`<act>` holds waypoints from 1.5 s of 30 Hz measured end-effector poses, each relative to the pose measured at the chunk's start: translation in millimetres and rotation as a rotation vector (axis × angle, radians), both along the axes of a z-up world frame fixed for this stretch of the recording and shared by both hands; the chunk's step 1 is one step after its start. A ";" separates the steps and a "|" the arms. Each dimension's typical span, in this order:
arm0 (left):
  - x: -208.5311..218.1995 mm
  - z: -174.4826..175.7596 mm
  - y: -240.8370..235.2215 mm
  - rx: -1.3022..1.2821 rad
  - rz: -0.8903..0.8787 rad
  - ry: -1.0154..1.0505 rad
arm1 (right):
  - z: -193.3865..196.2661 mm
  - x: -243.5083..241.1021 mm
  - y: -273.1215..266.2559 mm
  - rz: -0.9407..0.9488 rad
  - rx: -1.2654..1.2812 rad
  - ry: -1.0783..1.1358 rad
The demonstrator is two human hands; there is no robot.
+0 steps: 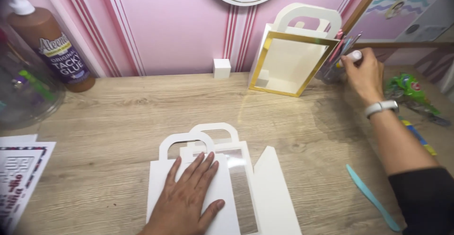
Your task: Assembling a paper gift bag by applying glue to the tabs and folding the template into shape
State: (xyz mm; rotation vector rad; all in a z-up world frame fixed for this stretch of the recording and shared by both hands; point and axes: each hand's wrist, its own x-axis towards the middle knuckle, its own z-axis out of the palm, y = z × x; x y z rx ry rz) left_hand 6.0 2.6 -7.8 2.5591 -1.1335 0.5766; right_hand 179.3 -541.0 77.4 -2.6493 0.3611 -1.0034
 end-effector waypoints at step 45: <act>-18.1 11.2 8.9 0.123 0.222 -0.012 | -61.2 -256.9 277.0 1.070 -0.527 0.301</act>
